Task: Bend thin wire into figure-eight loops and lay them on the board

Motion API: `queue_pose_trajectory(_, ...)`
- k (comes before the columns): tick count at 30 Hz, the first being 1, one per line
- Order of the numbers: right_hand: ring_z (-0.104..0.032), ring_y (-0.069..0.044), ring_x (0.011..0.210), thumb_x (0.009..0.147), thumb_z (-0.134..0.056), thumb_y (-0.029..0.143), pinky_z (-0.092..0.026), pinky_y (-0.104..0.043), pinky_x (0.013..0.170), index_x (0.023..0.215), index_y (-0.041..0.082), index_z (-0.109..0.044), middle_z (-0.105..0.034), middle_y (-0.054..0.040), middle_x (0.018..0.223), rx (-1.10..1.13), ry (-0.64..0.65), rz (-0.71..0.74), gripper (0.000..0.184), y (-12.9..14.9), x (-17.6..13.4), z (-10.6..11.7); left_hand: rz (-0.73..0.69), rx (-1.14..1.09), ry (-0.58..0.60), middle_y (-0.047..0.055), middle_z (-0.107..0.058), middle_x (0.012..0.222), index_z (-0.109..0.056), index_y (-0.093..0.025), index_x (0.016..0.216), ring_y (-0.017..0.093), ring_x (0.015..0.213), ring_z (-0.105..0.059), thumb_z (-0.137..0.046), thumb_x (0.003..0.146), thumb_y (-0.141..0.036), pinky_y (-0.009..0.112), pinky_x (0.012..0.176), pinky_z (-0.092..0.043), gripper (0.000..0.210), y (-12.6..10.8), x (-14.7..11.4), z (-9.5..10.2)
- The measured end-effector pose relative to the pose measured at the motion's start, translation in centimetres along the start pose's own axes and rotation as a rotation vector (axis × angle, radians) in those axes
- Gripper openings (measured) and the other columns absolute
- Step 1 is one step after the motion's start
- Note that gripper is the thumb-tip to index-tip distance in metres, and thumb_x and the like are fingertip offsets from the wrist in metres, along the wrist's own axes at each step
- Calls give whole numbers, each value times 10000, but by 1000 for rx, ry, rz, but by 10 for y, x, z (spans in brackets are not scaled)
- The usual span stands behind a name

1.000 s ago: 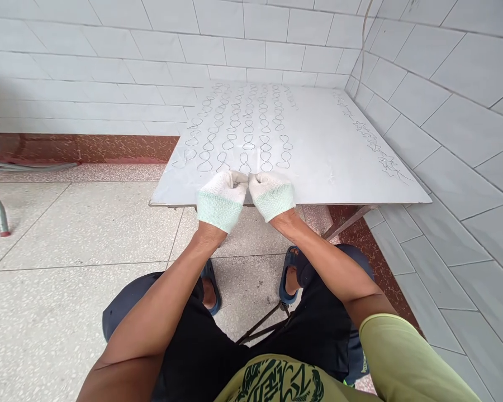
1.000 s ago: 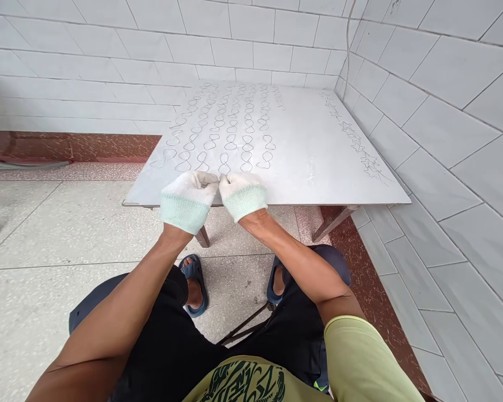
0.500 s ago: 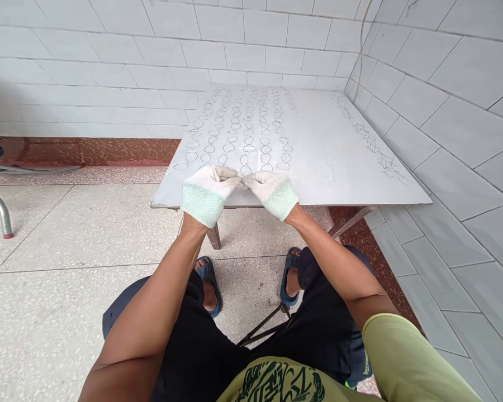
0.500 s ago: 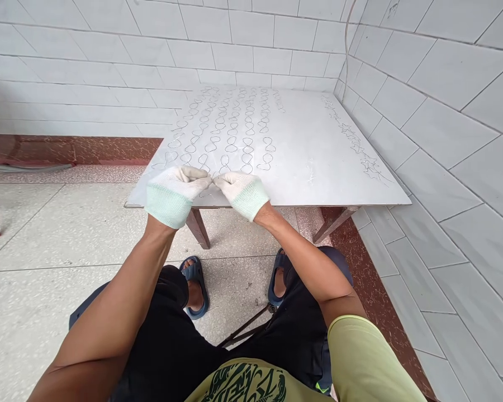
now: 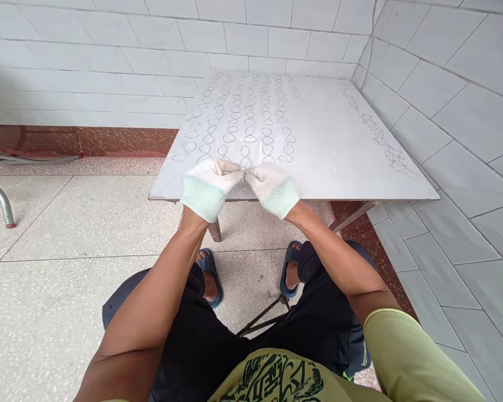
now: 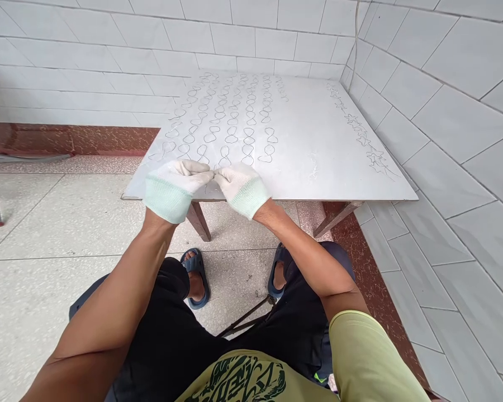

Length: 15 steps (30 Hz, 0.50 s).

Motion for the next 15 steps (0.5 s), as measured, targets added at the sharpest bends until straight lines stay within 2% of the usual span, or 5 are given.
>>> queue_pose_trajectory(2, -673, -244, 998, 1181, -491, 286, -481, -379, 971, 959, 233, -763, -774, -57, 988, 37, 19, 92, 355, -2, -1, 6, 14, -39, 15, 74, -802, 811, -769, -235, 774, 332, 936, -805, -951, 715, -419, 421, 815, -648, 265, -4, 1, 5)
queue_pose_trajectory(4, -680, -239, 1006, 1159, -517, 285, -480, -383, 1004, 911, 235, -731, -759, -48, 963, 69, 43, 130, 331, -4, -2, 12, 18, -46, 18, 61, -796, 796, -782, -224, 773, 314, 926, -813, -934, 726, -397, 407, 819, -649, 234, -7, 2, 9)
queue_pose_trajectory(7, -584, -199, 823, 1144, -554, 331, -455, -366, 878, 681, 253, -474, -583, -5, 750, 86, 73, 35, 476, -7, -3, 12, 19, -41, 22, 54, -789, 780, -797, -213, 778, 301, 929, -815, -904, 755, -363, 397, 820, -648, 186, -9, 1, 12)
queue_pose_trajectory(10, -490, -176, 740, 1137, -560, 353, -416, -362, 819, 655, 261, -297, -452, 17, 684, 138, 61, -18, 557, -5, -4, 8, 11, -48, 11, 54, -792, 780, -806, -209, 789, 300, 943, -820, -894, 785, -372, 399, 833, -652, 186, -6, -1, 11)
queue_pose_trajectory(15, -631, -195, 826, 1111, -594, 391, -476, -356, 872, 649, 250, -520, -648, -1, 764, 296, 39, -117, 488, 0, -9, 7, -40, -79, -52, 59, -807, 812, -797, -213, 773, 289, 943, -818, -891, 811, -393, 398, 852, -650, 207, 3, -2, 9)
Point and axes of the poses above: each hand's wrist, its own x-axis towards the middle knuckle, its own z-axis out of the back of the hand, y = z × x, the point moved 2 cm from there along x, towards the middle knuckle
